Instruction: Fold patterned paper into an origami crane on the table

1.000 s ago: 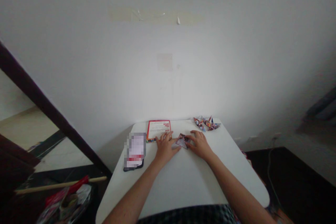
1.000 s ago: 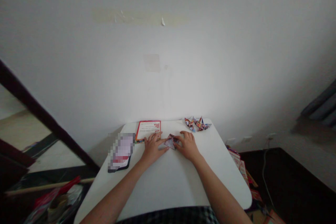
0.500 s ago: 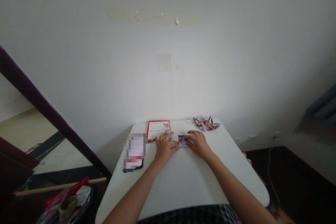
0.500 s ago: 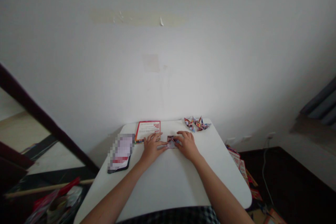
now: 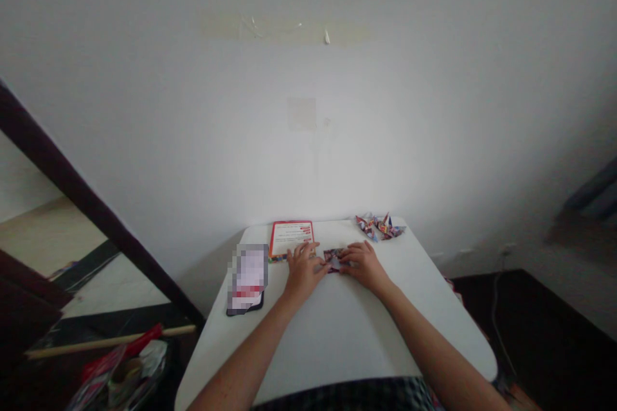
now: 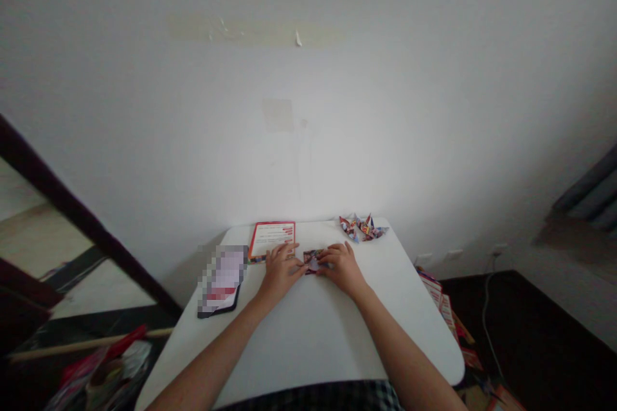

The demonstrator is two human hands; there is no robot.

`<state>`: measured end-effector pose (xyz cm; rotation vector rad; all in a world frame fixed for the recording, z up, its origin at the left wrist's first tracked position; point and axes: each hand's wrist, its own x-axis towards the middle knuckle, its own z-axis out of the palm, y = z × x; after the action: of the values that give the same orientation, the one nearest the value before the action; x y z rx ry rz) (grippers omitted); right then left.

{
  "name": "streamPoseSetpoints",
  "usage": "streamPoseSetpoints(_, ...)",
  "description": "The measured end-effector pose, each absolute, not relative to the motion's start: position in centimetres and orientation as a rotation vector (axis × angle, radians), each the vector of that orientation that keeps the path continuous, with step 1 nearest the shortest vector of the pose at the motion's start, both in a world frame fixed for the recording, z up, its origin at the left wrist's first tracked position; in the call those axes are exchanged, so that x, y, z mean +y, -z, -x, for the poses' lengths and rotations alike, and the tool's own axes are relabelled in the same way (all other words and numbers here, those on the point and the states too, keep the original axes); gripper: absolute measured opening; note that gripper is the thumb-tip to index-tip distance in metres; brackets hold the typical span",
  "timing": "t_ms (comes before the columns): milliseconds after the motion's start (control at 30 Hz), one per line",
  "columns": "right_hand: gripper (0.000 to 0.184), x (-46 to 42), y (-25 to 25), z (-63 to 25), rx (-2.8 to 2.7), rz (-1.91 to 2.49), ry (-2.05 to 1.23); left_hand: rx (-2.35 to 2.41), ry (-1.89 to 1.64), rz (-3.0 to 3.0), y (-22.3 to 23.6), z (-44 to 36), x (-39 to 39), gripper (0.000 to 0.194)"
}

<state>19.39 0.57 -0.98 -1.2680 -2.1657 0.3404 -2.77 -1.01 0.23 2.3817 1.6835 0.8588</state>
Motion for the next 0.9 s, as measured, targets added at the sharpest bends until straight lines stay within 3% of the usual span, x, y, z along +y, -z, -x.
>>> streamPoseSetpoints(300,0.013,0.5,0.8,-19.1,-2.16,1.271,-0.419,1.672,-0.871,-2.369,-0.6,2.6,-1.1,0.012)
streamPoseSetpoints(500,0.018,0.2,0.6,-19.1,-2.166,1.245,-0.448,1.671,-0.826,-2.415,-1.2,2.8,-1.5,0.04)
streamPoseSetpoints(667,0.02,0.0,0.4,-18.9,-2.153,1.249,-0.481,1.716,-0.772,-2.402,-0.9,2.9,-1.3,0.024)
streamPoseSetpoints(900,0.016,0.1,0.6,-18.7,-2.144,1.238,-0.383,1.794,-0.76,-2.349,-0.8,2.7,-1.0,0.019)
